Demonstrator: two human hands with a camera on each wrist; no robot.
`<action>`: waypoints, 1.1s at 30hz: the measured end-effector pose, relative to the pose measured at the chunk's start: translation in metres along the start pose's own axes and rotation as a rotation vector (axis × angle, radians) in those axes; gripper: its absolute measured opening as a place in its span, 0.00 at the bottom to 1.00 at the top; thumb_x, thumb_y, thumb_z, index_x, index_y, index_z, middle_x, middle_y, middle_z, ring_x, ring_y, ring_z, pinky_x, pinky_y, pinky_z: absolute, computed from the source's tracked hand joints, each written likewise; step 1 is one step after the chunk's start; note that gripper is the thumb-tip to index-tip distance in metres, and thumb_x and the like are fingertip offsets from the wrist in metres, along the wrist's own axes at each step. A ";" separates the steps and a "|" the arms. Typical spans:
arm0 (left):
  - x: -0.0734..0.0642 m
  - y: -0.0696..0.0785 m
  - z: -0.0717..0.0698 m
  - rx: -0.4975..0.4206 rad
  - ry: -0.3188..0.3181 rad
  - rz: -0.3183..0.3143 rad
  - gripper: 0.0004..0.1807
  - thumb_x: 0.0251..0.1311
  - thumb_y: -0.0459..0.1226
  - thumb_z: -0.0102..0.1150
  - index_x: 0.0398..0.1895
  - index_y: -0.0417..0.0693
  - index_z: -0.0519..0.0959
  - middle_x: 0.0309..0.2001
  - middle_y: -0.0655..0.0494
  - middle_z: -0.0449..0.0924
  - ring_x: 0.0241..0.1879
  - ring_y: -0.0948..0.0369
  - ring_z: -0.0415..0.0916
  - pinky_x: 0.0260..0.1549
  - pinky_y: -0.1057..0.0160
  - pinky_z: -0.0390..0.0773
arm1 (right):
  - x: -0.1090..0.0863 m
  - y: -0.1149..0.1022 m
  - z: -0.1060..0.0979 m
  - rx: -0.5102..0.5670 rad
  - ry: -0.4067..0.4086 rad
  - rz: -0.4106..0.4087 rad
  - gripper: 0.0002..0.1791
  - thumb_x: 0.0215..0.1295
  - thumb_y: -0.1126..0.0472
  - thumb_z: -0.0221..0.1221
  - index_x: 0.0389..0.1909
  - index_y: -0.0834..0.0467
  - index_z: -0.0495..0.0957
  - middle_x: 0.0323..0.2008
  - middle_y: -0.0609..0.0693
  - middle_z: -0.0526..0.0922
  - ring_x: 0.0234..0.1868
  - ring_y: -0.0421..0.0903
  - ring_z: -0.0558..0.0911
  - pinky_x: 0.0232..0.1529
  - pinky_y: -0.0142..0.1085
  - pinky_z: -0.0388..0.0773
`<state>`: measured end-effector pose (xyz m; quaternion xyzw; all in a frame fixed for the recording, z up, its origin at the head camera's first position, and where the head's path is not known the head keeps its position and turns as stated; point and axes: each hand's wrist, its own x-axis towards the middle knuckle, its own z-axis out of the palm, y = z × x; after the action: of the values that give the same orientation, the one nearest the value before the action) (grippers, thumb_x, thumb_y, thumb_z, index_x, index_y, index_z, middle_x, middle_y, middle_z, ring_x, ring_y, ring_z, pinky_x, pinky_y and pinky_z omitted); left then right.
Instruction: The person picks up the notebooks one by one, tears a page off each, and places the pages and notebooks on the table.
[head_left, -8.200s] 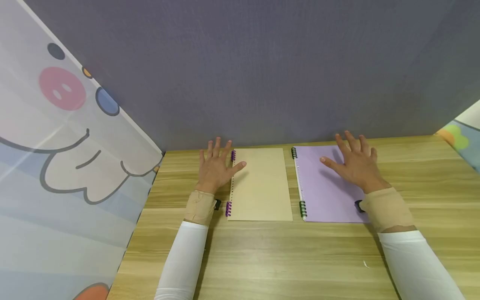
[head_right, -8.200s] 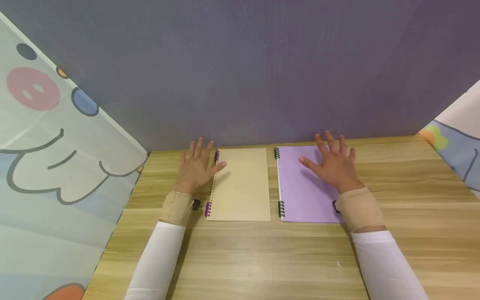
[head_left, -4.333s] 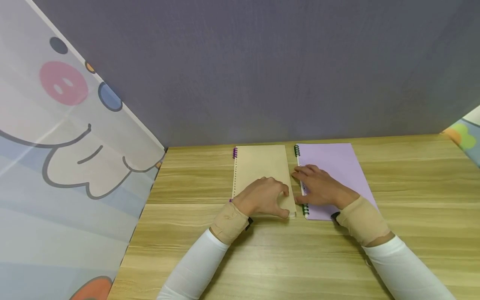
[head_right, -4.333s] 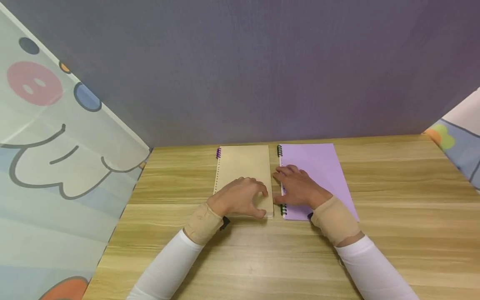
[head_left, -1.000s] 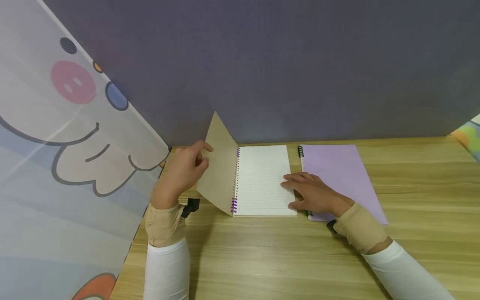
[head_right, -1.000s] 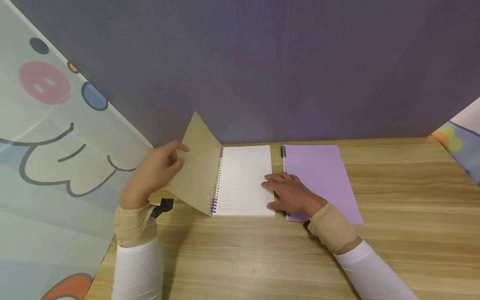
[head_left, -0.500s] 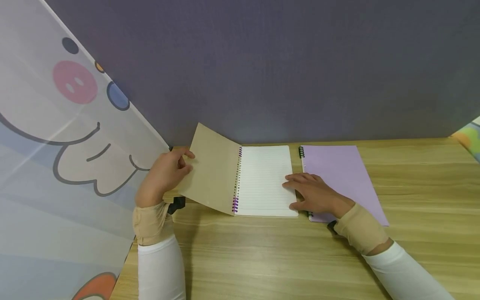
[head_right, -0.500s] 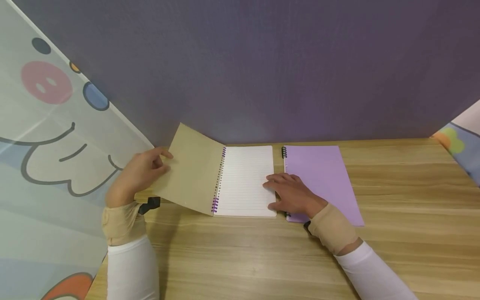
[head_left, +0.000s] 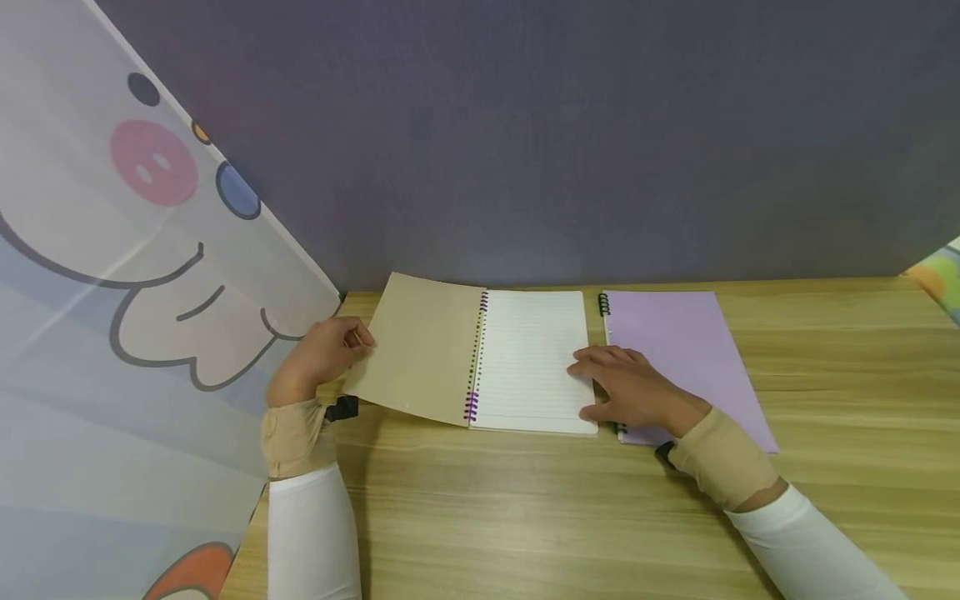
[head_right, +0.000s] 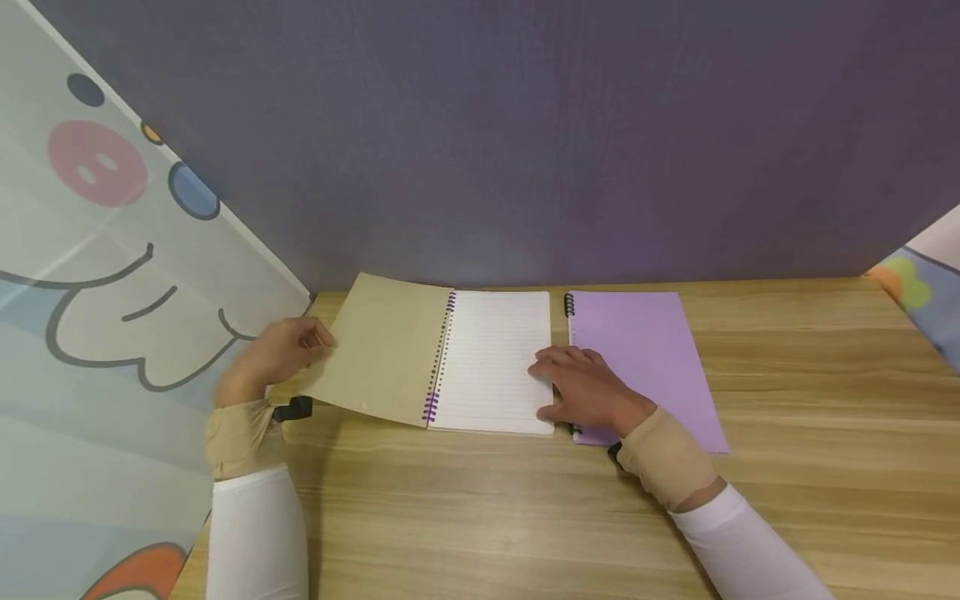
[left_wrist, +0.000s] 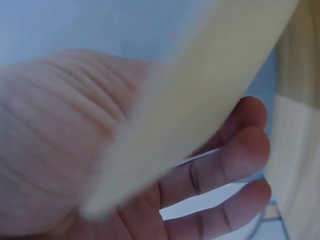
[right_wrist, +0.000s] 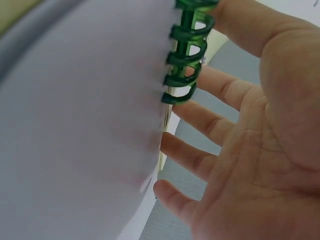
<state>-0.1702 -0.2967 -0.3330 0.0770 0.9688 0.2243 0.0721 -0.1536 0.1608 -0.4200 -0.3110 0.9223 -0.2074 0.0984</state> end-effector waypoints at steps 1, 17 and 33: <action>0.001 -0.003 0.002 -0.005 -0.015 -0.007 0.03 0.68 0.32 0.61 0.40 0.42 0.82 0.35 0.47 0.84 0.33 0.56 0.78 0.34 0.61 0.76 | 0.000 0.000 0.000 -0.001 0.001 0.001 0.34 0.65 0.48 0.69 0.69 0.54 0.73 0.74 0.56 0.67 0.75 0.62 0.62 0.72 0.67 0.54; 0.020 -0.049 0.026 -0.162 -0.234 -0.080 0.07 0.65 0.27 0.58 0.44 0.35 0.81 0.36 0.45 0.83 0.34 0.57 0.79 0.36 0.62 0.78 | -0.001 0.002 0.002 0.008 -0.005 -0.002 0.33 0.65 0.47 0.68 0.69 0.53 0.73 0.74 0.55 0.66 0.75 0.61 0.62 0.71 0.68 0.55; 0.026 -0.056 0.039 -0.219 -0.258 -0.119 0.06 0.64 0.26 0.60 0.43 0.33 0.79 0.37 0.44 0.81 0.32 0.58 0.77 0.34 0.62 0.78 | 0.001 0.002 0.001 0.014 -0.012 0.006 0.34 0.65 0.47 0.68 0.69 0.53 0.73 0.74 0.55 0.66 0.75 0.61 0.62 0.71 0.68 0.55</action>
<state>-0.1954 -0.3255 -0.3952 0.0392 0.9242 0.3121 0.2168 -0.1555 0.1611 -0.4218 -0.3085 0.9213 -0.2115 0.1065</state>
